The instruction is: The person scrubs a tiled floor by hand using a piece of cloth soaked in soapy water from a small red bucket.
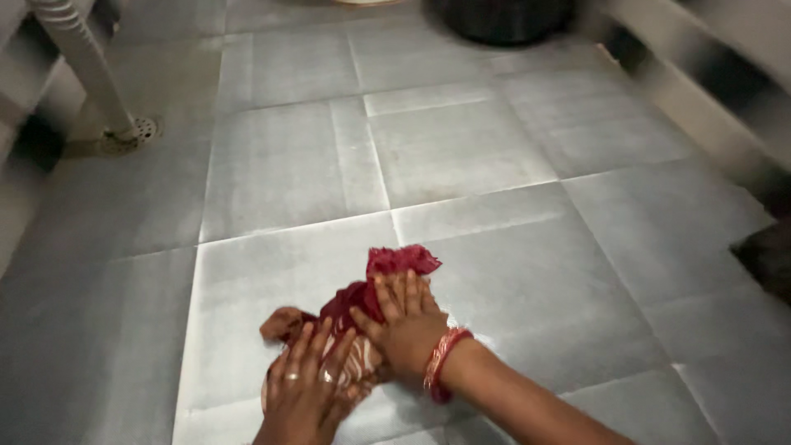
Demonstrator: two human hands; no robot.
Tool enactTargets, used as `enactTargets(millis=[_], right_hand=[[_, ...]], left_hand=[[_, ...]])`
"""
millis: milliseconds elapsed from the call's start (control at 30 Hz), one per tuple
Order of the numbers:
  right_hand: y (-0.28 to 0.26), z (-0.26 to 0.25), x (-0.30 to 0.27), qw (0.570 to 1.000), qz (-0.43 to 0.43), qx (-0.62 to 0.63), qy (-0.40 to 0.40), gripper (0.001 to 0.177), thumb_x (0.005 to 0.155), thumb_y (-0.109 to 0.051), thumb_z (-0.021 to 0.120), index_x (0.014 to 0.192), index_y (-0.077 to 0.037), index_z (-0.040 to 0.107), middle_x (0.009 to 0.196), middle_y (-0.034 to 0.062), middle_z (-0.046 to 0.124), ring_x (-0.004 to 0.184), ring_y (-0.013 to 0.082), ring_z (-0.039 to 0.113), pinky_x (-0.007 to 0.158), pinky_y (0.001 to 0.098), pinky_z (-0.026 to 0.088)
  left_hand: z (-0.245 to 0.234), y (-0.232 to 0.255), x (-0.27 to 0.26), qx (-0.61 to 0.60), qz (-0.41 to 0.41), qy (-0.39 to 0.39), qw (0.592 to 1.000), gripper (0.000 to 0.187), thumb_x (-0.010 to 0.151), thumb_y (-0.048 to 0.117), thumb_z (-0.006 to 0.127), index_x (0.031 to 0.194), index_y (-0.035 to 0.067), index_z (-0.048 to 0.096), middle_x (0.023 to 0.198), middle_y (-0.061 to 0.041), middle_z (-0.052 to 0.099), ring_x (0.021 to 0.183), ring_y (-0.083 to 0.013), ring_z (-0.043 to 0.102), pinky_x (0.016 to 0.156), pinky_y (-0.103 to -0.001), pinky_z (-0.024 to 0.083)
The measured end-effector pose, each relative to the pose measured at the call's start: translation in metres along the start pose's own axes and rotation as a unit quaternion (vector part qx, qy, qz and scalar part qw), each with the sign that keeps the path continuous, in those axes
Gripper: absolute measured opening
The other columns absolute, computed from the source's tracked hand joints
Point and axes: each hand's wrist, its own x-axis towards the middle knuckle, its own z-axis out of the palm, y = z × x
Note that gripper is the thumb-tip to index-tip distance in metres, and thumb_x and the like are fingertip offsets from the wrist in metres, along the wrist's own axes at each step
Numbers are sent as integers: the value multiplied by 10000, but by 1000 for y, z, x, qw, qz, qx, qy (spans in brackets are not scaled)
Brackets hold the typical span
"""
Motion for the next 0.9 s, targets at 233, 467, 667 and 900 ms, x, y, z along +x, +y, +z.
enactTargets(millis=[233, 467, 667, 900], right_hand=[[27, -23, 85, 996, -12, 25, 82, 911, 912, -647, 545, 1634, -308, 104, 1694, 171, -149, 1525, 485, -189, 1227, 580, -25], [49, -58, 170, 989, -9, 33, 141, 854, 946, -654, 470, 1631, -300, 103, 1701, 162, -120, 1538, 449, -162, 1233, 562, -26], [38, -80, 180, 991, 33, 20, 126, 833, 960, -658, 442, 1636, -333, 79, 1706, 150, -110, 1543, 447, -148, 1243, 564, -35], [3, -58, 125, 993, -2, 1, 116, 862, 959, -657, 423, 1643, -277, 61, 1694, 188, -113, 1527, 488, -146, 1232, 562, -25]], left_hand=[[-29, -48, 83, 16, -125, -174, 977, 839, 890, 486, 589, 1621, 380, 192, 1711, -30, 67, 1567, -275, 11, 1178, -518, 60], [-14, -114, 155, 2, -180, -180, 967, 733, 929, 583, 494, 1586, 425, 211, 1694, 19, 67, 1558, -221, -9, 1211, -498, 31], [-14, -134, 174, -10, -208, -173, 963, 707, 935, 572, 507, 1570, 440, 227, 1700, 37, 79, 1570, -203, -10, 1232, -482, 23], [-15, -124, 112, 17, -155, -157, 975, 753, 899, 543, 570, 1577, 434, 263, 1705, -6, 125, 1568, -260, 52, 1214, -496, 103]])
